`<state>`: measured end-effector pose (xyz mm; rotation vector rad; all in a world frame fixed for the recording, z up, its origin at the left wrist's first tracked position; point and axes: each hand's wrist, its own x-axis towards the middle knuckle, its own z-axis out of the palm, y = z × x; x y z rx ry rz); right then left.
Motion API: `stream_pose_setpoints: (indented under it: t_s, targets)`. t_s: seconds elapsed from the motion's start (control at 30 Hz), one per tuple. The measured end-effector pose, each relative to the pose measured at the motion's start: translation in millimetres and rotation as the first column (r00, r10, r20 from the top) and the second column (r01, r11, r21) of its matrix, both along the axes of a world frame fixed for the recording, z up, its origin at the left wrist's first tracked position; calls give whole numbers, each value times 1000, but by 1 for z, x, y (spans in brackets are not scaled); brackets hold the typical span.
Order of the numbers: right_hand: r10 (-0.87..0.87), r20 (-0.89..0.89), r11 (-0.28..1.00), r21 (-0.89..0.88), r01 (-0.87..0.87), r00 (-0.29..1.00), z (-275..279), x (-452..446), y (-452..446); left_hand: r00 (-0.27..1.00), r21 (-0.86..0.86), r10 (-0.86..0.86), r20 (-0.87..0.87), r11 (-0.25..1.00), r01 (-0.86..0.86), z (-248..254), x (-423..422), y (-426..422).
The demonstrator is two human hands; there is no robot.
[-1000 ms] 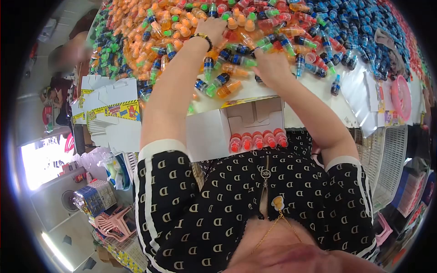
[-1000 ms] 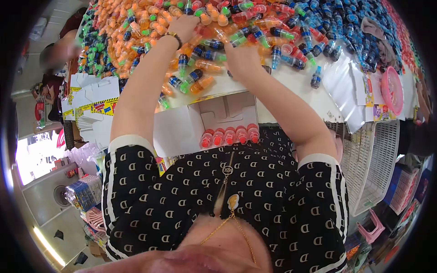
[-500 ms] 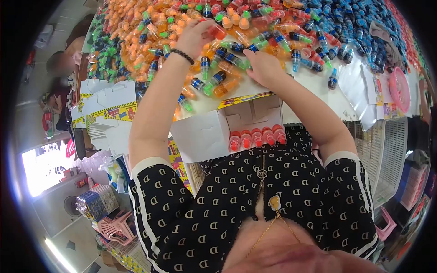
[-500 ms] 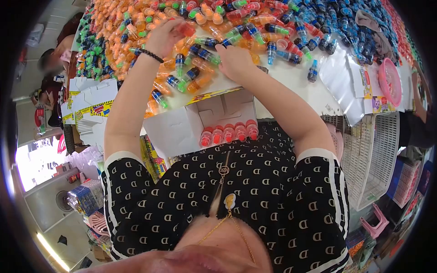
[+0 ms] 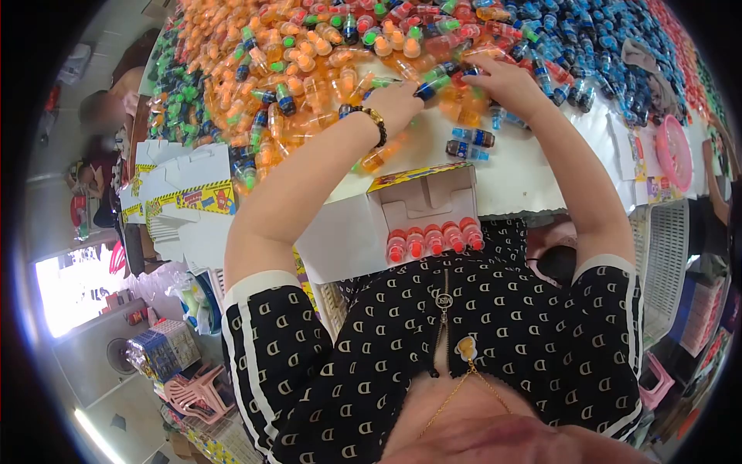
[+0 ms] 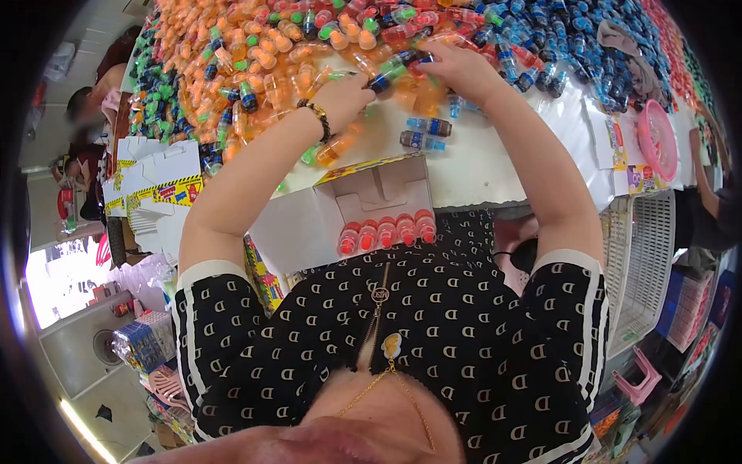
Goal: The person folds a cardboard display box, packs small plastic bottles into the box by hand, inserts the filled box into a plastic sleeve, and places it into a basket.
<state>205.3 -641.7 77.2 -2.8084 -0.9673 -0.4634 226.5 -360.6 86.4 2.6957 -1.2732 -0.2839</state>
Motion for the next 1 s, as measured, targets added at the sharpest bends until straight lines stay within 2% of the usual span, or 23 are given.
stream_pose_setpoints:
  t_s: [0.07, 0.1, 0.13, 0.17, 0.2, 0.23, 0.3, 0.33, 0.37, 0.4, 0.43, 0.47, 0.57, 0.6, 0.67, 0.73, 0.8, 0.87, 0.9, 0.93, 0.97, 1.0]
  targets:
    - [118, 86, 985, 119, -128, 989, 4, 3, -2, 1000, 58, 8, 26, 998, -9, -3, 1, -8]
    - [110, 90, 986, 117, -120, 990, 8, 0, -4, 998, 65, -26, 57, 998, 23, -3, 5, -8]
    - [-79, 3, 950, 305, 74, 997, 12, -4, -7, 994, 72, -60, 86, 996, 54, -3, 9, -6]
    - [-245, -118, 844, 462, 272, 962, 15, -10, -10, 989, 81, -94, 112, 993, 85, -3, 13, -4]
    - [-376, -264, 677, 576, 458, 888, 19, -13, -13, 989, 80, -101, 109, 993, 92, -5, 15, 1]
    - [-382, -269, 674, 574, 465, 884, 21, -13, -25, 1000, -77, 10, 21, 997, -9, 7, 9, 7]
    - [-427, -574, 444, 539, 715, 698, 22, -13, -65, 962, -343, 187, -200, 906, -248, 26, -3, 17]
    - [-432, -574, 441, 538, 718, 696, 23, -14, -73, 963, -344, 182, -201, 907, -243, 29, -5, 20]
    - [-339, -684, 456, 481, 749, 646, 24, -15, -81, 871, -462, 206, -446, 781, -421, 31, -7, 23]
    - [-243, -780, 477, 421, 771, 577, 25, -16, -86, 729, -508, 165, -664, 616, -602, 33, -9, 26]
    - [-147, -860, 503, 361, 785, 489, 26, -16, -90, 552, -475, 64, -832, 434, -766, 35, -12, 26]
    - [-149, -860, 500, 361, 787, 489, 26, -14, -88, 552, -475, 61, -832, 437, -764, 39, -18, 23]
    - [-374, -814, 663, 101, 742, 444, 21, 8, -69, 404, -415, -97, -909, 250, -874, 50, -32, 13]
    - [-371, -815, 664, 102, 741, 444, 17, 18, -68, 404, -414, -94, -910, 250, -875, 50, -32, 14]
    - [-392, -687, 886, -104, 451, 612, 7, 38, -66, 381, -389, -81, -921, 270, -881, 47, -34, 17]
    - [-401, -688, 882, -111, 458, 605, 3, 53, -61, 348, -354, -76, -934, 295, -887, 41, -40, 21]
    - [-420, -685, 872, -124, 473, 595, 9, 45, -58, 374, -396, -130, -918, 256, -882, 44, -44, 29]
    - [-345, -514, 800, 276, 533, 785, 22, 17, -60, 371, -404, -169, -913, 250, -880, 50, -51, 34]
    - [-359, -526, 793, 264, 549, 771, 36, -7, -60, 373, -393, -142, -917, 162, -905, 59, -60, 36]
    - [-302, -469, 722, 456, 520, 830, 53, -37, -56, 372, -381, -112, -922, 74, -922, 66, -69, 39]
    - [-260, -396, 622, 629, 467, 881, 63, -67, -52, 354, -365, -119, -928, 90, -927, 71, -79, 45]
    - [-129, -579, 423, 702, 572, 805, 59, -102, -57, 369, -380, -122, -921, 76, -922, 75, -89, 52]
